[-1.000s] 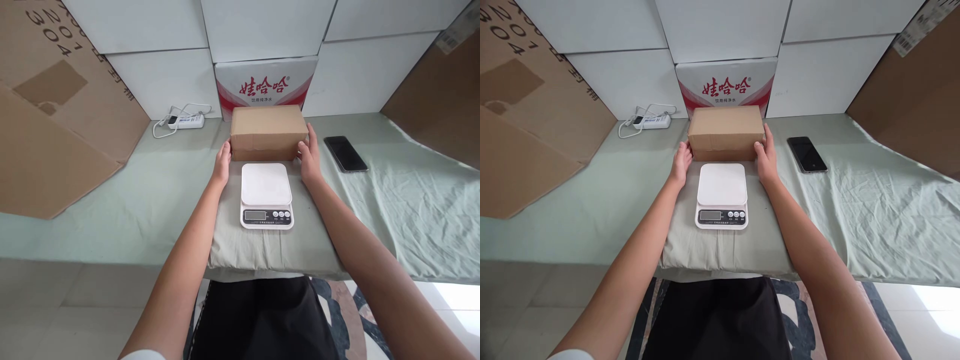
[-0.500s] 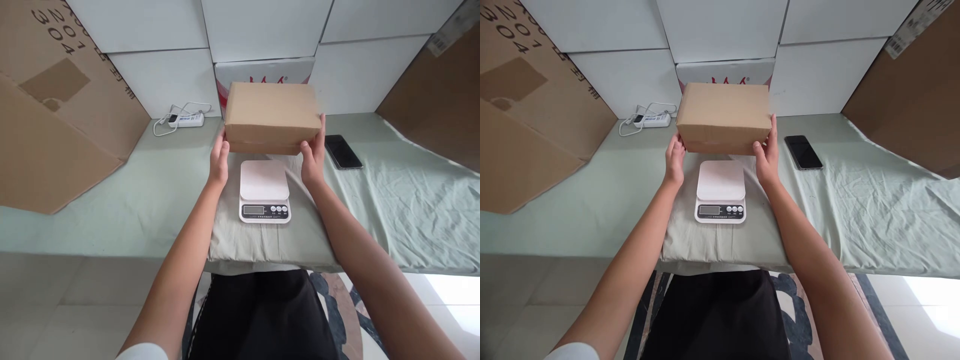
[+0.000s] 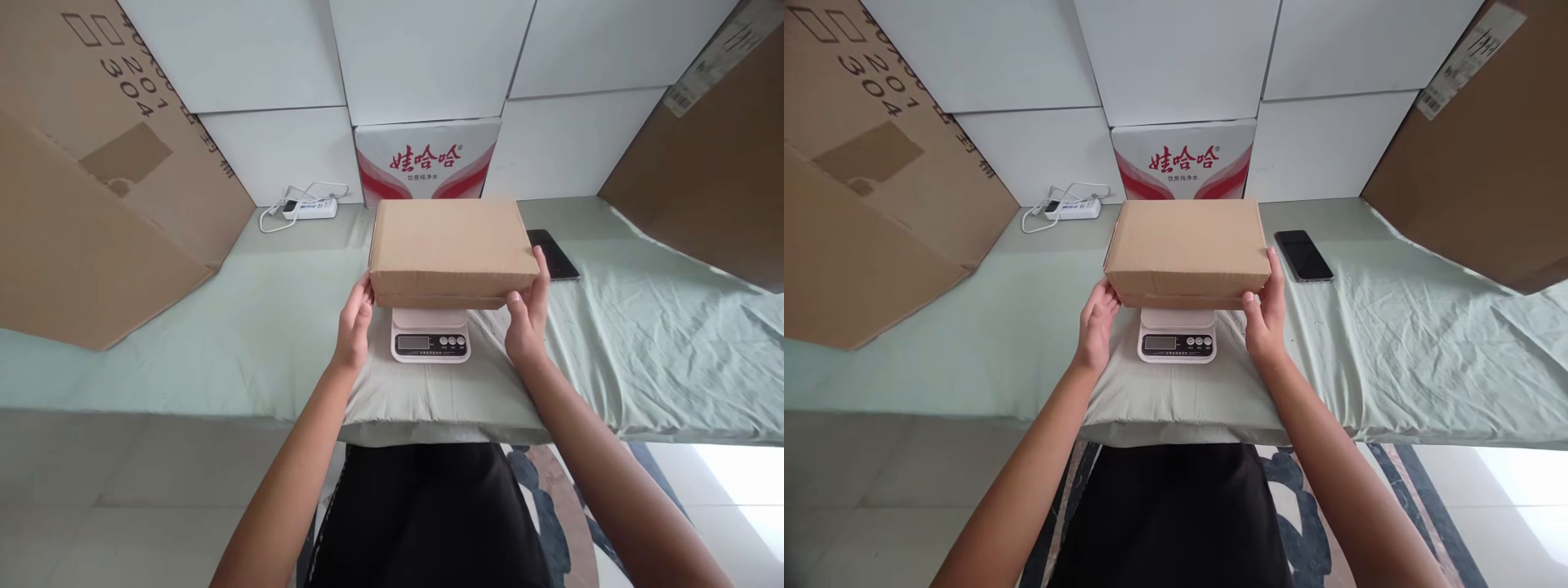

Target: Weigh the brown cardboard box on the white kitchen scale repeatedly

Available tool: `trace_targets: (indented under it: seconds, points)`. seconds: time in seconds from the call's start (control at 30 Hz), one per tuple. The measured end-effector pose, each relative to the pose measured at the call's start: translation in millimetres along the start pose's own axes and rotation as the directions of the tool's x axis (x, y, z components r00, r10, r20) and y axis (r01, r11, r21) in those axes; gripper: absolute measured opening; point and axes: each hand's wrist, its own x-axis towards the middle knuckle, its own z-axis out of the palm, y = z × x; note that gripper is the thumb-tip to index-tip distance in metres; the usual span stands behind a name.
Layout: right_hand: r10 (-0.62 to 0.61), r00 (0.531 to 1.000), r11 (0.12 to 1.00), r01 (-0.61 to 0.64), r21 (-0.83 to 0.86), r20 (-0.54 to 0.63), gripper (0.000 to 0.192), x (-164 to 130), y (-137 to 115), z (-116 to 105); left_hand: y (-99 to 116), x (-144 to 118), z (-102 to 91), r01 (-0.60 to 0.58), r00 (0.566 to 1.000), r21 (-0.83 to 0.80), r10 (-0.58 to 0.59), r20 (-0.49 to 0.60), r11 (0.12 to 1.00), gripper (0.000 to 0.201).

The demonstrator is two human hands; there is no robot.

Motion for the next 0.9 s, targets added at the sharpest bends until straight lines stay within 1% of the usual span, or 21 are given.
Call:
trace_targets:
  seconds: [0.13,0.27,0.4,0.53,0.67,0.8,0.9]
  points:
    - [0.029,1.0,0.999,-0.029,-0.013,0.007,0.082,-2.7,0.8,-0.3,-1.5,-7.7,-2.1,0.023,1.0,-0.003,-0.024,-0.017,1.0,0.088]
    - [0.014,1.0,1.0,-0.013,-0.022,0.02,0.077,-4.4,5.0,-1.3,-0.3,-9.3,-1.7,0.031,0.999,-0.003,-0.031,-0.031,1.0,0.088]
    - [0.013,1.0,0.999,-0.014,-0.053,-0.019,0.071,-4.9,5.7,-2.8,1.3,-8.8,-0.9,0.034,0.998,0.017,-0.033,-0.054,0.999,0.087]
    - [0.023,0.999,0.998,-0.025,-0.053,-0.043,0.074,-3.1,4.2,-4.8,0.2,-7.6,-2.5,0.019,0.998,0.011,-0.019,-0.066,1.0,0.085]
    - [-0.001,0.997,0.999,-0.002,-0.038,-0.079,0.074,-0.7,2.9,-6.4,-0.9,-6.4,-3.9,-0.002,0.995,-0.003,0.001,-0.096,1.0,0.089]
    - [-0.006,0.999,0.998,0.003,-0.055,-0.046,0.073,0.7,0.7,-6.6,0.7,-8.4,-3.2,0.042,0.997,0.03,-0.04,-0.072,0.999,0.089]
    - [0.01,0.999,0.999,-0.011,-0.052,-0.036,0.072,1.6,-1.2,-7.1,1.7,-10.1,-2.8,0.049,0.997,0.048,-0.046,-0.06,0.998,0.087]
